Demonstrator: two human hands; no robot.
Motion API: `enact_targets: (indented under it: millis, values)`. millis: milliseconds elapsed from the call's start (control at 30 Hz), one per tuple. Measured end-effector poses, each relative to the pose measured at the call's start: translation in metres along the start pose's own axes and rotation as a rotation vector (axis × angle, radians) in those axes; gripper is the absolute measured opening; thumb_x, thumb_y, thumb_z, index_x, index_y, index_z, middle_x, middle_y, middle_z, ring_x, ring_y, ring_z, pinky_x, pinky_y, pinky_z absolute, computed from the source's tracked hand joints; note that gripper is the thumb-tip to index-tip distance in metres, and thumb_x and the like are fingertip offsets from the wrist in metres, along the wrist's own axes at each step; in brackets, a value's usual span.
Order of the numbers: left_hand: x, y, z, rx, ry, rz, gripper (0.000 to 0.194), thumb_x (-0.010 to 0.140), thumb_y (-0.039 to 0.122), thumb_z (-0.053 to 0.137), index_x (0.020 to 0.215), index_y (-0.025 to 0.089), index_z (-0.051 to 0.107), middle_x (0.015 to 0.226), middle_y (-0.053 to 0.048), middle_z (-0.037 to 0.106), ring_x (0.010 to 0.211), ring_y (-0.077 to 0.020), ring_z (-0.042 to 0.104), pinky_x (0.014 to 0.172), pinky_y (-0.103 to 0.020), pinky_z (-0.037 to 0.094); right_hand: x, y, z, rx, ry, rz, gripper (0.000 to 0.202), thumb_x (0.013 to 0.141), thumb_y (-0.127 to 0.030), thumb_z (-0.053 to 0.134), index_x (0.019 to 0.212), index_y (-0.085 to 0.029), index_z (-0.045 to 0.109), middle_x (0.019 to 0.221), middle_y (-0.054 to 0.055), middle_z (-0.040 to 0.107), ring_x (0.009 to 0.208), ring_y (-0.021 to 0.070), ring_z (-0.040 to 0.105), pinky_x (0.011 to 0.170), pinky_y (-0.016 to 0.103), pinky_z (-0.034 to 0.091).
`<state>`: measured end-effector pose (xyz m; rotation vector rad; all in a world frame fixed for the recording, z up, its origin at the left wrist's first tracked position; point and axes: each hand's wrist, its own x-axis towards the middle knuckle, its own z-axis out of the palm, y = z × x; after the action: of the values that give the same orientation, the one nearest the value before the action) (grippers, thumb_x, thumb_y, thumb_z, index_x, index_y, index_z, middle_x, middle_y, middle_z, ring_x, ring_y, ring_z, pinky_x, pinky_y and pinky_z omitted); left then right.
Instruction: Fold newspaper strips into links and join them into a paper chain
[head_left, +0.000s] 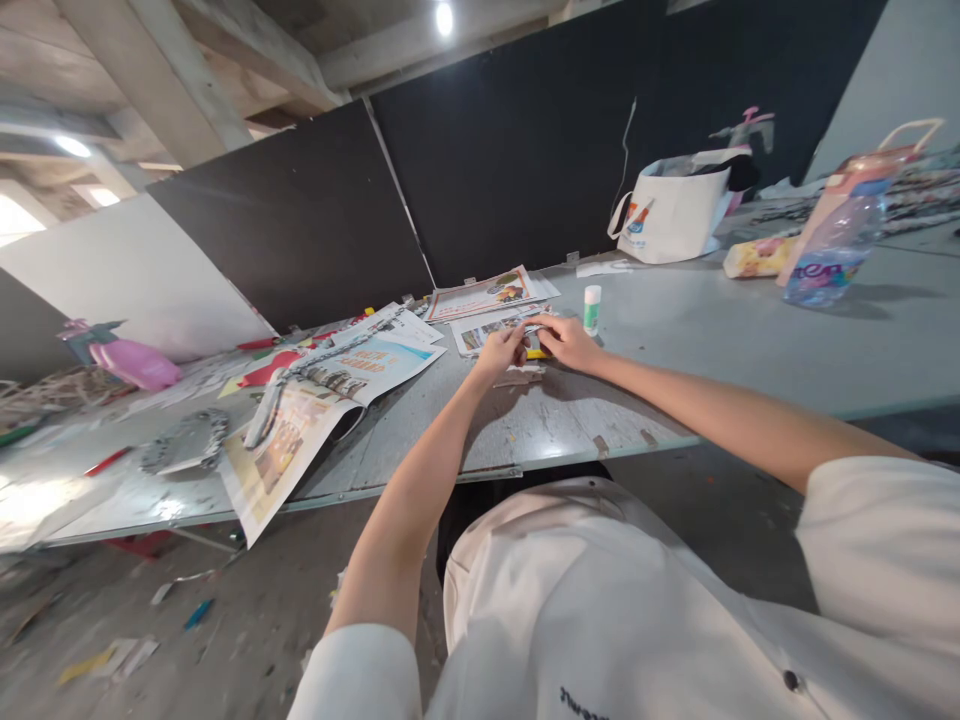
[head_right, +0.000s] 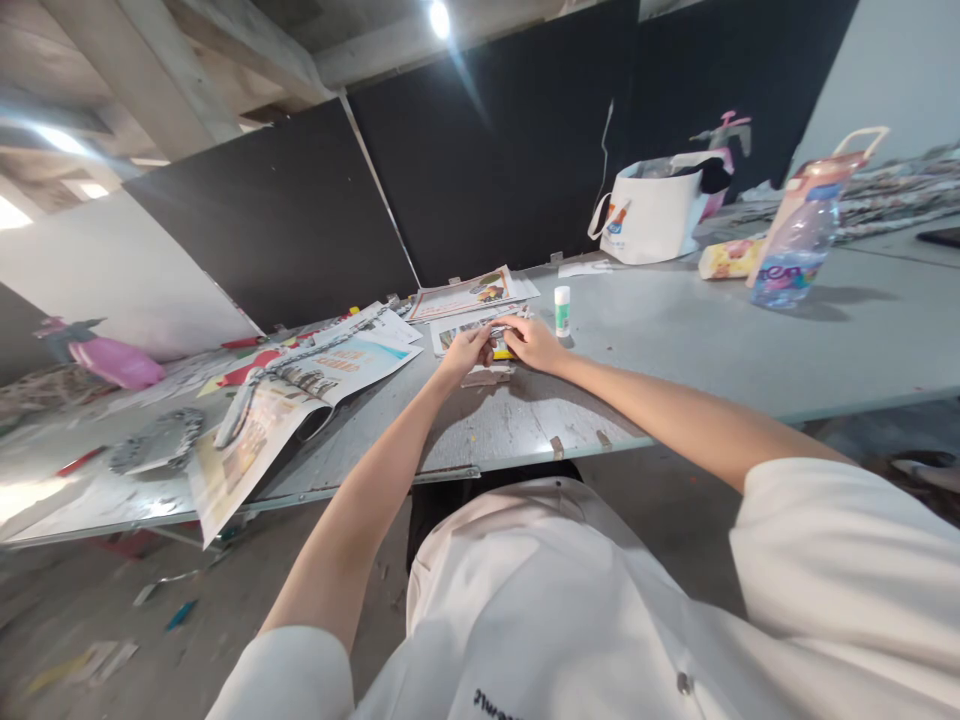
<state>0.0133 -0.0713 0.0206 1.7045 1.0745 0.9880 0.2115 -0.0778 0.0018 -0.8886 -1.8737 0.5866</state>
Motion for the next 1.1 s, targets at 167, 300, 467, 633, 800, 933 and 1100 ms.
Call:
enact_targets:
  millis: [167, 300, 467, 633, 800, 933, 1100]
  values:
    - [-0.002, 0.001, 0.000, -0.004, -0.004, 0.014, 0.055, 0.113, 0.063, 0.055, 0.082, 0.019, 0.063, 0.055, 0.001, 0.058, 0.052, -0.0122, 0.054, 0.059, -0.025, 0.044, 0.001, -0.001, 0.001, 0.203, -0.029, 0.068, 0.057, 0.105, -0.069, 0.058, 0.134, -0.023, 0.074, 0.063, -0.001, 0.060, 0.056, 0.0199, 0.052, 0.058, 0.034, 0.039]
    - [0.000, -0.001, -0.001, 0.016, 0.009, 0.019, 0.056, 0.114, 0.063, 0.054, 0.079, 0.020, 0.060, 0.054, 0.003, 0.055, 0.050, -0.0116, 0.053, 0.059, -0.025, 0.043, 0.006, 0.004, 0.002, 0.204, 0.026, 0.097, 0.068, 0.103, -0.087, 0.051, 0.088, -0.024, 0.072, 0.058, 0.002, 0.060, 0.055, 0.0196, 0.053, 0.060, 0.036, 0.042]
    - [0.002, -0.003, -0.001, 0.063, 0.021, 0.030, 0.055, 0.114, 0.062, 0.053, 0.078, 0.020, 0.060, 0.054, 0.003, 0.056, 0.050, -0.0122, 0.054, 0.058, -0.025, 0.042, 0.009, 0.009, 0.000, 0.195, 0.053, 0.147, 0.084, 0.097, -0.099, 0.047, 0.057, -0.025, 0.054, 0.052, 0.005, 0.057, 0.055, 0.0196, 0.055, 0.064, 0.037, 0.046]
    - [0.003, -0.005, -0.002, 0.096, 0.021, 0.052, 0.058, 0.113, 0.064, 0.053, 0.076, 0.020, 0.060, 0.053, 0.002, 0.055, 0.051, -0.0131, 0.055, 0.058, -0.025, 0.042, 0.009, 0.007, -0.001, 0.228, 0.054, 0.144, 0.081, 0.095, -0.097, 0.055, 0.058, -0.025, 0.056, 0.052, 0.004, 0.056, 0.054, 0.0184, 0.053, 0.060, 0.036, 0.044]
    - [0.002, -0.004, -0.003, 0.085, 0.022, 0.065, 0.059, 0.111, 0.066, 0.056, 0.074, 0.020, 0.061, 0.052, 0.002, 0.053, 0.050, -0.0130, 0.054, 0.058, -0.026, 0.043, 0.009, 0.006, 0.000, 0.273, 0.055, 0.148, 0.074, 0.096, -0.091, 0.061, 0.063, -0.024, 0.060, 0.056, 0.003, 0.058, 0.055, 0.0179, 0.052, 0.057, 0.035, 0.040]
    - [0.001, -0.002, -0.003, 0.065, 0.024, 0.054, 0.059, 0.111, 0.065, 0.058, 0.074, 0.020, 0.061, 0.052, 0.002, 0.053, 0.049, -0.0127, 0.054, 0.057, -0.025, 0.043, 0.008, 0.007, -0.001, 0.241, 0.054, 0.135, 0.069, 0.102, -0.083, 0.061, 0.067, -0.024, 0.060, 0.057, 0.003, 0.058, 0.056, 0.0182, 0.051, 0.058, 0.035, 0.039]
    - [0.001, 0.001, -0.002, 0.048, 0.047, 0.035, 0.060, 0.113, 0.064, 0.054, 0.073, 0.020, 0.060, 0.051, 0.002, 0.055, 0.048, -0.0119, 0.052, 0.055, -0.024, 0.041, 0.008, 0.009, -0.002, 0.106, 0.051, 0.105, 0.069, 0.106, -0.082, 0.054, 0.069, -0.024, 0.060, 0.057, 0.003, 0.058, 0.057, 0.0188, 0.052, 0.063, 0.036, 0.041]
